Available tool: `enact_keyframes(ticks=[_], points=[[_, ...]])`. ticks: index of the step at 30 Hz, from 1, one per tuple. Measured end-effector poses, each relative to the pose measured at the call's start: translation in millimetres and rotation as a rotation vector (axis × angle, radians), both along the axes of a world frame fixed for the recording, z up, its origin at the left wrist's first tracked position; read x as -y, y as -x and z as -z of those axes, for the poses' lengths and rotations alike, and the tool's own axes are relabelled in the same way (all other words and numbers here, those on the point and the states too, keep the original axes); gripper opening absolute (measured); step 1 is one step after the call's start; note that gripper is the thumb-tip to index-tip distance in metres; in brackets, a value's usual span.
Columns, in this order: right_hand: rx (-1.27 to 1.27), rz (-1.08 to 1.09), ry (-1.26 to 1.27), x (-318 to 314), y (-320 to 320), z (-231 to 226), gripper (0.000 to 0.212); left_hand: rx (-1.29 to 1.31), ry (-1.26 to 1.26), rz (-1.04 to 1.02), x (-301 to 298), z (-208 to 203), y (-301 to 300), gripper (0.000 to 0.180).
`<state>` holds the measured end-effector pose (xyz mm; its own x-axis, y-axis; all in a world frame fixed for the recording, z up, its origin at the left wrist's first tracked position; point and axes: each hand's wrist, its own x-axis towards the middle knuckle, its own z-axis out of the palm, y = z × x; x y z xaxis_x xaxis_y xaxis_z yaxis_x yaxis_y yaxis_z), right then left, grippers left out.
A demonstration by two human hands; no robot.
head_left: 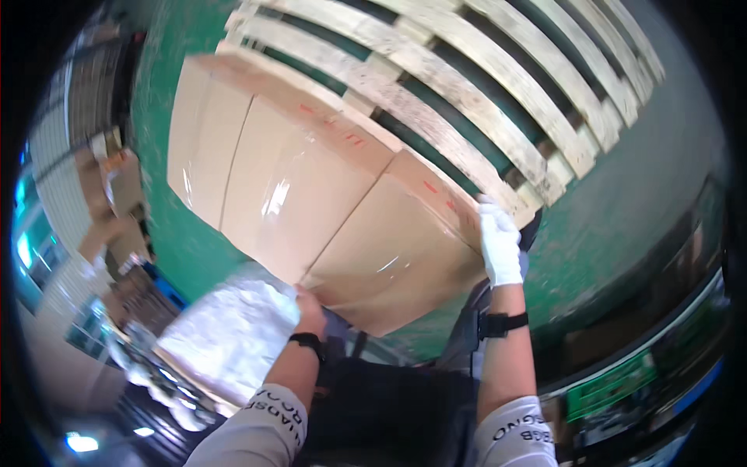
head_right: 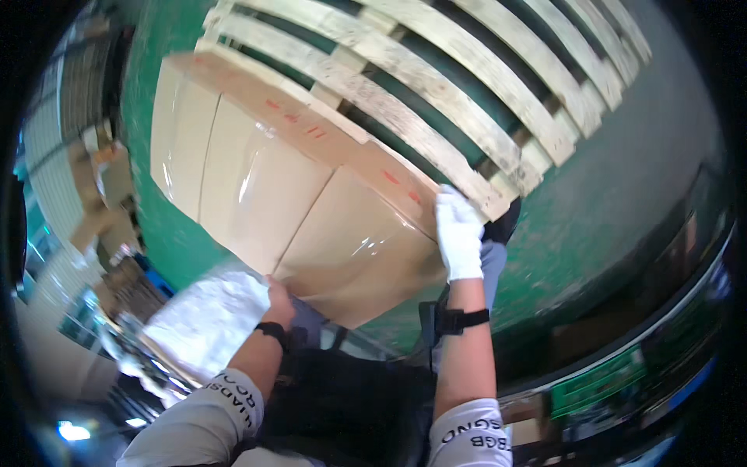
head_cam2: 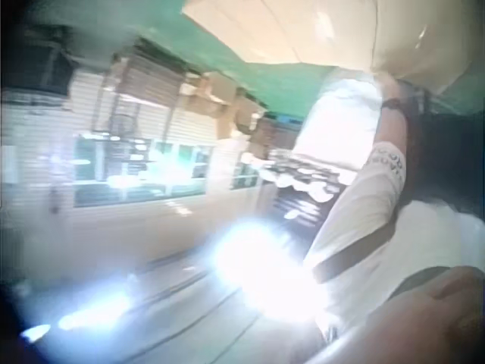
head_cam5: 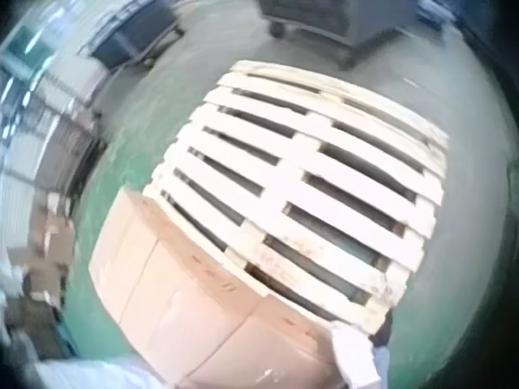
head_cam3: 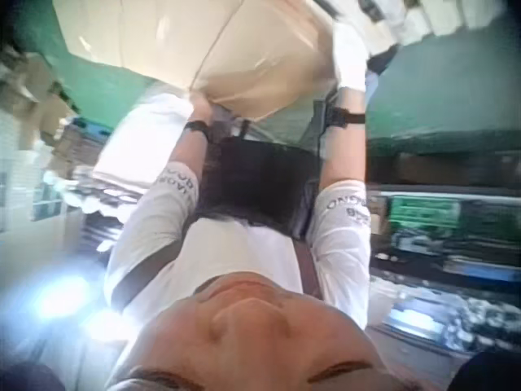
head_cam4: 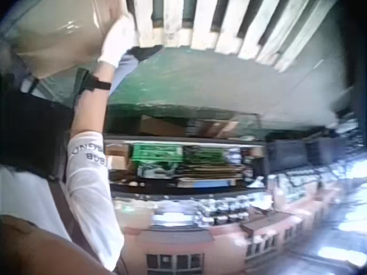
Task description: Packing various components into a cardboard box, including cylindrical wrapped items, small packets, and a checklist, then taping the box and placing it on a pallet.
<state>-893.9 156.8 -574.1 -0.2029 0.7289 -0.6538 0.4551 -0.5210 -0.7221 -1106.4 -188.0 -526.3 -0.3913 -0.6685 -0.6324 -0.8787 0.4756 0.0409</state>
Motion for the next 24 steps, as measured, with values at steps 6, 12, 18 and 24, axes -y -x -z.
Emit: enact_keyframes(ticks=[6, 12, 18, 24], points=[[0.568, -0.681, -0.210, 24.8, 97.1, -13.1, 0.056, -0.101, -0.548, -0.558, 58.1, 47.4, -26.5, 0.093], [0.899, -0.478, -0.251, 44.5, 93.8, -4.7, 0.073, -0.083, -0.932, -0.885, 98.6, 83.7, -52.0, 0.070], [0.993, -0.437, -0.429, 44.0, 81.6, -1.0, 0.081, 0.206, -0.914, -0.813, 96.2, 80.1, -66.8, 0.040], [1.044, -0.466, -0.261, 68.4, 91.4, -4.0, 0.086, 0.134, -1.020, -0.959, 126.4, 79.2, -63.1, 0.042]])
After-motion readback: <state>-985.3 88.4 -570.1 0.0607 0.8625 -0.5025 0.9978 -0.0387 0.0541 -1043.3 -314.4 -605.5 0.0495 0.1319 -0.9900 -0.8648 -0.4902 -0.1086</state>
